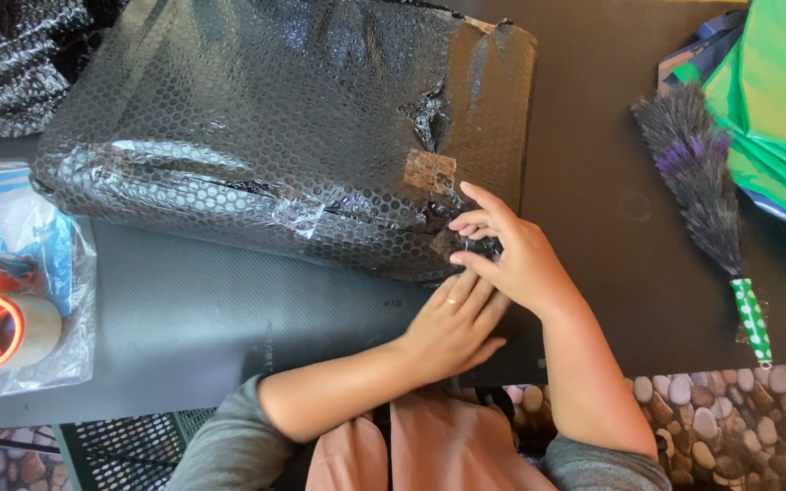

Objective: The person unwraps a black bubble-wrapped item, uses a duster to clean its surface, and then unfolds and wipes a blue storage bag.

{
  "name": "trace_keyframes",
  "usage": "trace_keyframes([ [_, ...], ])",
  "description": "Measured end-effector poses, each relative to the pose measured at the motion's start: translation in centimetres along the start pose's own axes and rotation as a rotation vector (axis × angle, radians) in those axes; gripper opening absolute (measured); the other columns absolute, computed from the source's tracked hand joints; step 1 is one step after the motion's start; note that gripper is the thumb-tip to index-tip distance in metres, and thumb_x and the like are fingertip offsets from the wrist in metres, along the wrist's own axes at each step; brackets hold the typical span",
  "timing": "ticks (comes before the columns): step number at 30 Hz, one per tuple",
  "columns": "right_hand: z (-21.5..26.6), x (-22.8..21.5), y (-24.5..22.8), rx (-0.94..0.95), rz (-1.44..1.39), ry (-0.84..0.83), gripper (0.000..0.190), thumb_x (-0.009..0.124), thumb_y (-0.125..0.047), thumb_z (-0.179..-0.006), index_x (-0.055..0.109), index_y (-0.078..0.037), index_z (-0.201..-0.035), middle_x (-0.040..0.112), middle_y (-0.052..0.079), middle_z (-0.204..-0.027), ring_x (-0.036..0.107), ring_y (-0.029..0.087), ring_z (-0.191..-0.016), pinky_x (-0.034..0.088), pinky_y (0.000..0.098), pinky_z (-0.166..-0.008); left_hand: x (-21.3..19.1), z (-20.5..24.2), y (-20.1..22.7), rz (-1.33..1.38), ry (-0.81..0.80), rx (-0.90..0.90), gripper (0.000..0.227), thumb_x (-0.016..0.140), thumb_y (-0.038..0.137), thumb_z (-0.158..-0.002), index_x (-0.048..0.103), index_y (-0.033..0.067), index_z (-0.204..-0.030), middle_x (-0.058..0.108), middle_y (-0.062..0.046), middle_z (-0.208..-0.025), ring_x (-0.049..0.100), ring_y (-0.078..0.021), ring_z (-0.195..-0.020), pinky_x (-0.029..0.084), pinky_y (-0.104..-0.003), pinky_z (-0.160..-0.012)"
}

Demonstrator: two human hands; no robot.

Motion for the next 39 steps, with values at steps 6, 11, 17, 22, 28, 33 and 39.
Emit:
trace_keyframes([
  [6, 1.2, 1.0, 0.3, -0.046, 0.028, 0.097, 0.096, 0.088, -0.015, -0.075, 0.038, -0.001, -0.155, 0.073, 0.014, -0.124, 0.070, 0.029, -0.110, 0.059, 0.0384, -0.097, -9.4, 3.6, -7.8, 0.373, 0.373, 0.168, 0.021, 0.075, 0.020, -0.087, 0.076, 0.0021, -0.098, 0.074, -0.021, -0.112, 0.072, -0.0360, -0.095, 0.061, -0.048, -0.079],
  [11, 2.7, 3.7, 0.3, -0.200, 0.443, 0.286, 0.080, 0.084, -0.028, -0.083, 0.051, -0.003, -0.151, 0.070, 0.011, -0.129, 0.061, 0.030, -0.128, 0.043, 0.0487, -0.114, -17.5, 10.2, -19.0, -0.106, 0.448, -0.237, 0.022, 0.077, 0.030, -0.090, 0.080, 0.0101, -0.099, 0.070, -0.014, -0.117, 0.064, -0.0345, -0.109, 0.051, -0.049, -0.095],
  [17, 2.8, 3.2, 1.8, -0.058, 0.507, 0.218, 0.073, 0.079, -0.041, -0.088, 0.051, -0.013, -0.150, 0.064, 0.003, -0.141, 0.025, 0.042, -0.155, 0.014, 0.0713, -0.122, -23.9, 15.1, -26.9, -0.280, 0.632, -0.609, 0.036, 0.057, 0.028, -0.112, 0.056, -0.0011, -0.132, 0.054, -0.021, -0.132, 0.052, -0.0384, -0.127, 0.038, -0.049, -0.100],
  [22, 4.5, -1.1, 3.3, -0.081, -0.007, 0.114, 0.097, 0.050, -0.073, -0.083, 0.046, -0.003, -0.149, 0.038, 0.017, -0.161, 0.002, 0.035, -0.162, 0.008, 0.0555, -0.130, -20.8, 21.4, -36.0, 0.096, 0.648, -0.885, 0.064, 0.045, 0.036, -0.117, 0.016, 0.0046, -0.165, 0.014, -0.018, -0.173, 0.011, -0.0305, -0.162, 0.010, -0.048, -0.133],
  [28, 18.2, -13.6, 12.0, 0.399, 0.706, 0.767, 0.076, 0.083, -0.012, -0.095, 0.042, 0.017, -0.152, 0.044, 0.044, -0.144, 0.034, 0.057, -0.135, 0.021, 0.0652, -0.110, -20.8, 22.4, -37.1, 0.043, 0.654, -0.848, 0.057, 0.043, 0.035, -0.118, 0.026, 0.0001, -0.160, 0.029, -0.025, -0.161, 0.026, -0.0358, -0.153, 0.021, -0.049, -0.126],
  [33, 33.4, -15.4, 27.0, 1.110, 0.881, 0.745, 0.065, 0.081, -0.034, -0.105, 0.057, 0.003, -0.153, 0.059, 0.040, -0.127, 0.060, 0.061, -0.106, 0.047, 0.0666, -0.085, -20.5, 21.8, -35.8, -0.074, 0.663, -0.788, 0.053, 0.054, 0.026, -0.112, 0.037, -0.0055, -0.151, 0.042, -0.029, -0.140, 0.040, -0.0413, -0.135, 0.029, -0.050, -0.115],
  [39, 31.9, -16.5, 31.0, 0.903, 0.796, 0.570, 0.045, 0.059, -0.041, -0.124, 0.074, 0.002, -0.120, 0.072, 0.032, -0.106, 0.065, 0.056, -0.101, 0.046, 0.0576, -0.087, -19.0, 21.5, -32.8, 0.230, 0.754, -0.734, 0.032, 0.052, 0.036, -0.107, 0.050, 0.0063, -0.118, 0.047, -0.006, -0.111, 0.045, -0.0168, -0.098, 0.036, -0.033, -0.090],
])
Point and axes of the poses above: each hand's wrist, its own z-axis away from the middle knuckle, its own x-axis out of the palm, y = z × x, the point moved 4 cm from there along -z, towards the middle knuckle
